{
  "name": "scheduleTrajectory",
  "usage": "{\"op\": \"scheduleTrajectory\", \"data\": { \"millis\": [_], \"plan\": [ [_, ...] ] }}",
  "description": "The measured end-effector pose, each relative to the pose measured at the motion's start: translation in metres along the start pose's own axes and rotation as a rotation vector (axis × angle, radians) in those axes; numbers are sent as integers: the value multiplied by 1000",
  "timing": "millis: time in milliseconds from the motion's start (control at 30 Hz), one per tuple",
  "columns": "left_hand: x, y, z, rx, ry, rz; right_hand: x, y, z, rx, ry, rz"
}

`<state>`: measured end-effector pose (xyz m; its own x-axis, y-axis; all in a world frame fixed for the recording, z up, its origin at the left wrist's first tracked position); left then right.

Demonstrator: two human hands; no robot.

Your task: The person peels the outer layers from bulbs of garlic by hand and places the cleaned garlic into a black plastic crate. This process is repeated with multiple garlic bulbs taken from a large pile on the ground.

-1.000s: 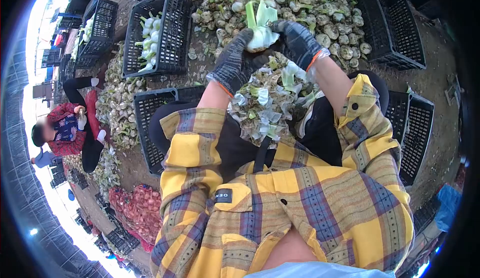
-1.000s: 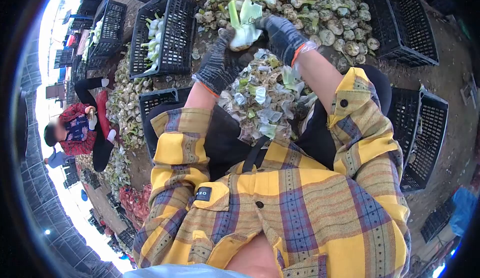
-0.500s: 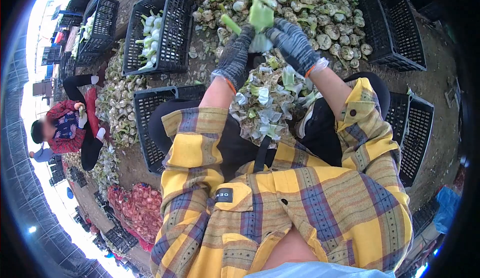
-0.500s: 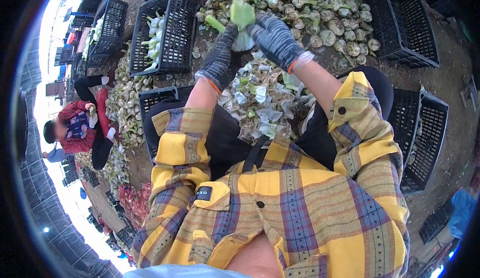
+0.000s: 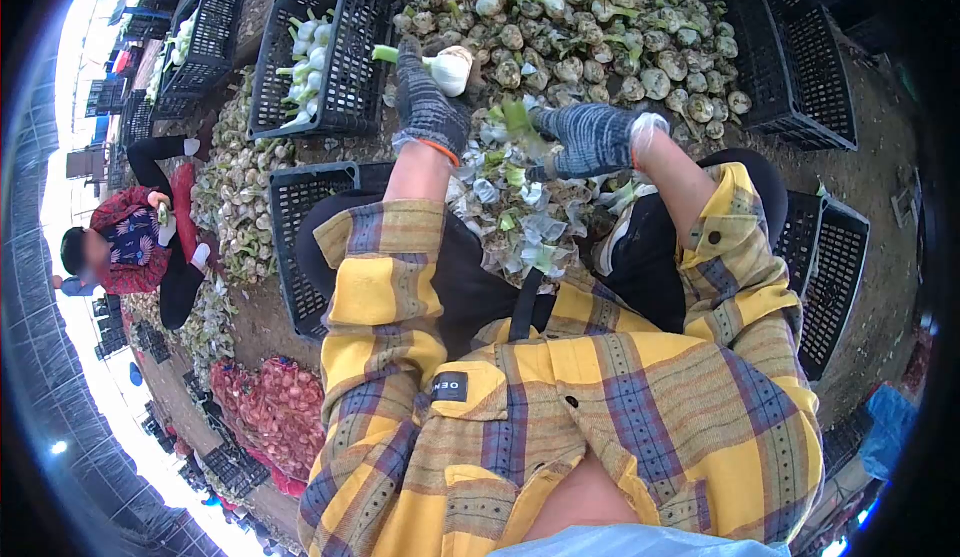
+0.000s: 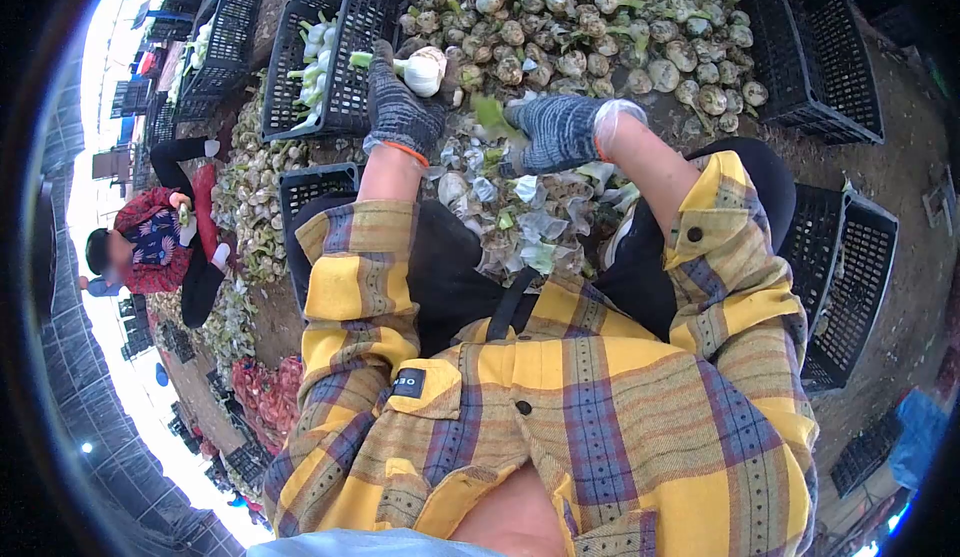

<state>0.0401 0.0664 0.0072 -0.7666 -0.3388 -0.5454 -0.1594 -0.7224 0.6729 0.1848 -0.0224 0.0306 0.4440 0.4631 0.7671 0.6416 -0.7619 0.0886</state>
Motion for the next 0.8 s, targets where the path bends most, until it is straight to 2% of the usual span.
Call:
{"op": "scheduleTrajectory", "data": {
  "millis": [33,67,100,167,200,233,267,300,333,367,433,467,500,567,633,667,700,767,800],
  "plan": [
    [0,4,3,-69,-59,54,-5,2,3,-44,142,83],
    [2,-5,7,-86,-188,32,-3,-3,10,-45,142,83],
    [7,-13,2,-84,-189,29,4,-12,21,-18,223,97],
    [-6,5,6,-298,-388,123,17,-16,31,-39,433,186],
    [-8,4,7,-352,-577,130,17,-14,39,-102,-40,380],
    [-3,1,3,-348,-581,129,14,-12,43,-161,-518,561],
    [-11,6,2,-542,-793,11,18,-13,33,-165,-520,564],
    [-18,11,-3,-737,-1000,-114,13,-12,27,-282,-920,565],
    [-36,45,-5,-636,-1119,-12,5,-11,22,-398,-1321,550],
    [-32,40,-7,-633,-1120,-14,5,-11,22,-401,-1323,551],
    [-31,34,-13,-993,-1439,-109,0,-15,25,-380,-1282,483],
    [-30,33,-14,-1083,-1384,-173,-2,-15,27,-338,-1381,456],
    [-26,28,-14,-1082,-1385,-172,-2,-14,28,-339,-1382,455],
    [-28,30,-17,-1302,-1590,-168,2,-13,29,-313,-1332,492],
    [-29,37,-20,-1366,-1621,-197,3,-12,31,-318,-1300,469],
    [-33,44,-21,-1432,-1652,-226,7,-12,31,-308,-1146,461],
    [-37,49,-21,-1433,-1652,-226,11,-11,31,-297,-993,449],
    [-32,36,-16,-706,-1214,-198,5,-13,40,-280,-969,483],
    [-32,37,-18,-706,-1214,-198,3,-13,44,-264,-942,517]
  ]
}}
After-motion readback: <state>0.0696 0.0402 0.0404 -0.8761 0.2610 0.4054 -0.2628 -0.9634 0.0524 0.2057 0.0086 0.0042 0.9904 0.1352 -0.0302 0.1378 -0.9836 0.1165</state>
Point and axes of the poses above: each hand's wrist, its own y-axis away from the middle knuckle, its own x-axis out of the back of the hand, z = x × y, the point moved 5 cm from there along -y, towards the middle knuckle, and after that the axes turned 12 degrees about x, right-handed, at the moved point
